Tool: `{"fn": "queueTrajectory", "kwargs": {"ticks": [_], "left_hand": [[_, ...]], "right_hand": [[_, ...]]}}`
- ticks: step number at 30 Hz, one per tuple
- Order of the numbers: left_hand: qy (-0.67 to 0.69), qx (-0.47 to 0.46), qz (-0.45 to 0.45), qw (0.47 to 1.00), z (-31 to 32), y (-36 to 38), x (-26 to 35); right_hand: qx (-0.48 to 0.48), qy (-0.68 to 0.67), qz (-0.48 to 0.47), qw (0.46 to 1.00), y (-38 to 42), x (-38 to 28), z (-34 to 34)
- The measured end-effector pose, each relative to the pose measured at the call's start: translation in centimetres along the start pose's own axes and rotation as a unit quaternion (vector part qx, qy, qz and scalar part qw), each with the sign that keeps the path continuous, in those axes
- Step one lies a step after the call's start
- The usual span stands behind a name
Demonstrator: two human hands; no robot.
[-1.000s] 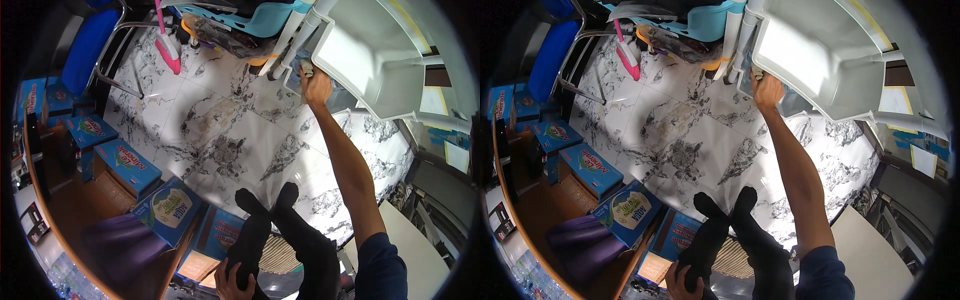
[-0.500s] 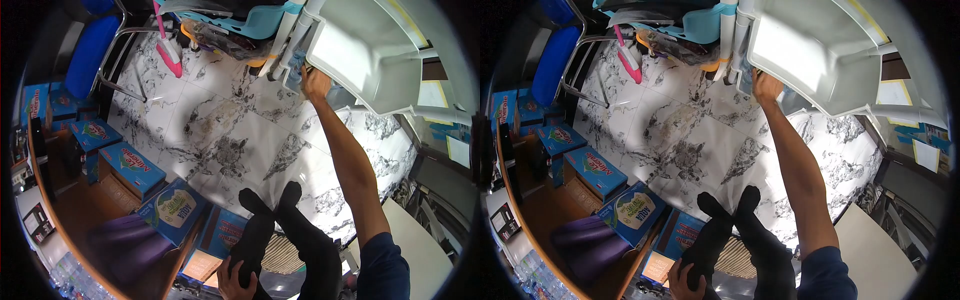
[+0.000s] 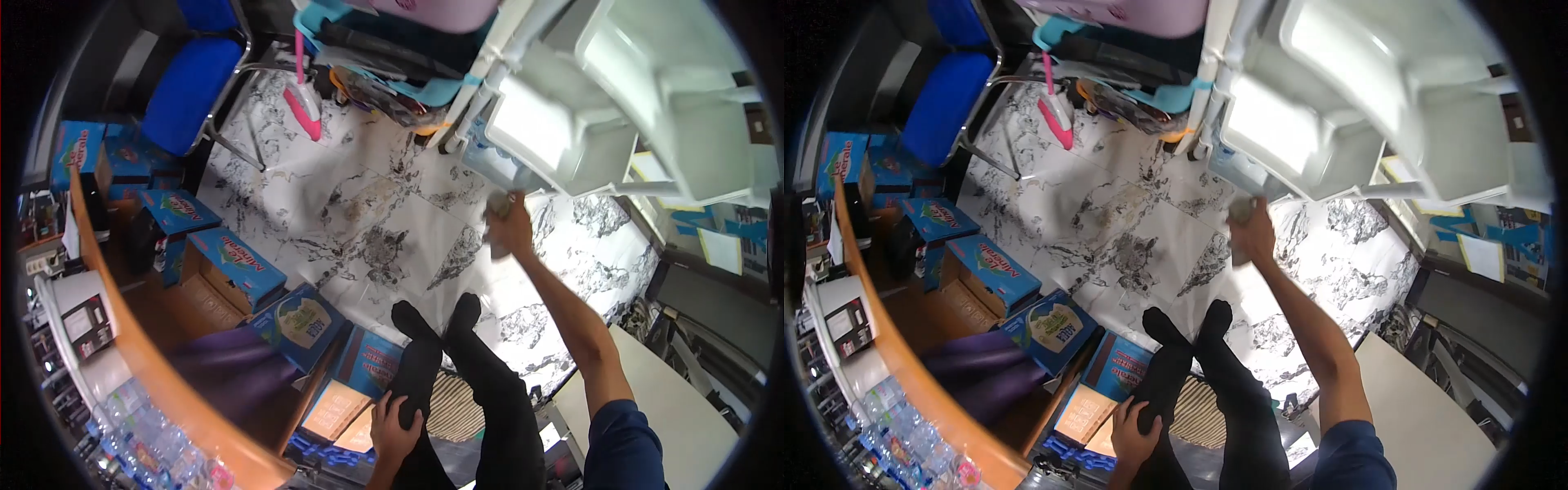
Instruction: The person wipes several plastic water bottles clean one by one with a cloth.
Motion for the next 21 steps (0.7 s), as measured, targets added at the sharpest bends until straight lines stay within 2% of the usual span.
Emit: {"fn": "queueTrajectory", "kwargs": {"ticks": [1,3,5,6,8,9,10,11,12,14,17,20,21], "left_hand": [[0.014,0.003,-0.002,1.0,0.1,0.7,-0.5],[0.028,0.016,0.004,0.999,-0.3,2.1,-0.8],[0.024,0.026,0.012,0.999,-0.3,3.5,-1.2],[0.021,0.031,0.013,0.999,-1.1,4.8,-1.0],[0.067,0.038,0.03,0.997,-3.9,6.5,1.0],[0.116,0.042,0.033,0.992,-5.5,7.0,2.2],[0.163,0.047,0.039,0.985,-7.2,7.9,3.2],[0.215,0.006,0.007,0.977,-9.6,8.5,4.4],[0.232,0.043,0.031,0.971,-12.6,8.8,5.8],[0.24,0.026,0.01,0.97,-16.8,9.7,6.2],[0.256,0.098,0.043,0.961,-29.3,11.1,9.4],[0.26,0.195,0.083,0.942,-41.1,12.7,9.2],[0.229,0.233,0.055,0.944,-45.1,13.4,8.6]], "right_hand": [[-0.013,0.043,0.028,0.999,3.5,-0.4,-1.3],[-0.119,0.02,0.07,0.99,9.9,2.2,-1.1],[-0.208,-0.002,0.135,0.969,17.8,-0.5,-3.8],[-0.262,-0.029,0.162,0.951,21.2,1.8,-2.8],[-0.406,-0.191,0.15,0.881,29.2,-2.7,-4.4],[-0.404,-0.289,0.273,0.824,34.2,-9.8,-7.8],[-0.437,-0.323,0.288,0.788,37.2,-10.6,-7.8],[-0.47,-0.346,0.28,0.762,40.0,-14.6,-9.5],[-0.503,-0.369,0.273,0.733,42.8,-18.6,-11.1],[-0.494,-0.387,0.272,0.729,46.3,-23.9,-13.6],[-0.504,-0.427,0.272,0.7,50.3,-32.0,-16.9],[-0.536,-0.475,0.256,0.649,51.8,-38.7,-18.3],[-0.525,-0.489,0.251,0.65,52.5,-41.4,-19.2]]}}
Point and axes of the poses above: each hand's wrist, its own y-axis away from the middle knuckle, its own z-axis out of the palm, x = y × z, the point moved 7 cm from there along -y, towards the middle knuckle, and after that the axes turned 5 degrees about x, right-handed, at the moved point
